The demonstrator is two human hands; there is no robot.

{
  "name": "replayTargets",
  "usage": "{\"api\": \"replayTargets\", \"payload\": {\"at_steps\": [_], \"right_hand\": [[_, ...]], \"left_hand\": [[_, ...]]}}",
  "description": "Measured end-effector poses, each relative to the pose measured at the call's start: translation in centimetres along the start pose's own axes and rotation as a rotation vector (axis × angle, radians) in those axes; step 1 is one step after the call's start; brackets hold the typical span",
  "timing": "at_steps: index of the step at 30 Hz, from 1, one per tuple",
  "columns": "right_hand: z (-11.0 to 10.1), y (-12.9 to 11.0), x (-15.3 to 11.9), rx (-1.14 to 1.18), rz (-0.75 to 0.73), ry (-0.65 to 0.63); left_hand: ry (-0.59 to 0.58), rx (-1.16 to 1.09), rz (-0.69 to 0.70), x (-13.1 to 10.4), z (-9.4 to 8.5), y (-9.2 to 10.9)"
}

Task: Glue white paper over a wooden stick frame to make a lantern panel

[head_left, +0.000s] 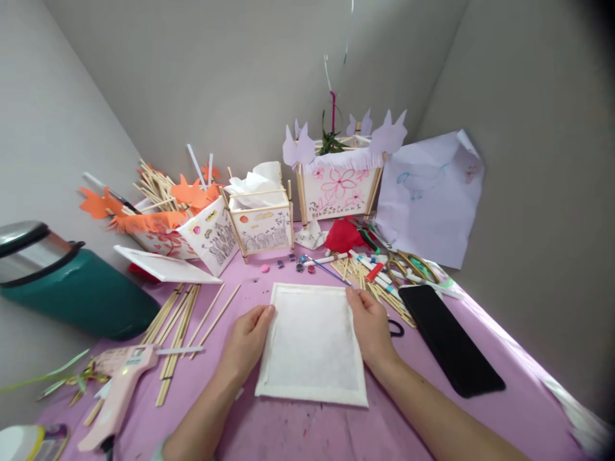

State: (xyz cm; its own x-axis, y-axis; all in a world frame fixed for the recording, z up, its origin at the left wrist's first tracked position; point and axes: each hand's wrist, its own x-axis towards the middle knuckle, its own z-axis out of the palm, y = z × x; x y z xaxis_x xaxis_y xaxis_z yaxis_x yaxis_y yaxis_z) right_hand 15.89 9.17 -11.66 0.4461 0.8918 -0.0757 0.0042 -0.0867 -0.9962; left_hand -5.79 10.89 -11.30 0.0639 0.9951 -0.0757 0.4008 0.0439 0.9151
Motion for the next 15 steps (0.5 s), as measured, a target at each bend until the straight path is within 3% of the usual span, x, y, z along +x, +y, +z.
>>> {"api": "replayTargets", "payload": {"at_steps": [5,10,15], "right_hand": [[0.3,0.3,-0.2,0.032,-0.096,-0.07],[0.7,0.8,-0.4,-0.037,-0.081,-0.124],[0.7,1.0,-0.4,-0.076,-0.097,-0.095]], "left_hand": [[0.081,0.093,-0.006,0.1,-0.1,-0.3],[0.176,0.072,-0.06,0.1,-0.5,0.3],[0.17,-0.024,-0.096,0.1,-0.6,1.3]]}}
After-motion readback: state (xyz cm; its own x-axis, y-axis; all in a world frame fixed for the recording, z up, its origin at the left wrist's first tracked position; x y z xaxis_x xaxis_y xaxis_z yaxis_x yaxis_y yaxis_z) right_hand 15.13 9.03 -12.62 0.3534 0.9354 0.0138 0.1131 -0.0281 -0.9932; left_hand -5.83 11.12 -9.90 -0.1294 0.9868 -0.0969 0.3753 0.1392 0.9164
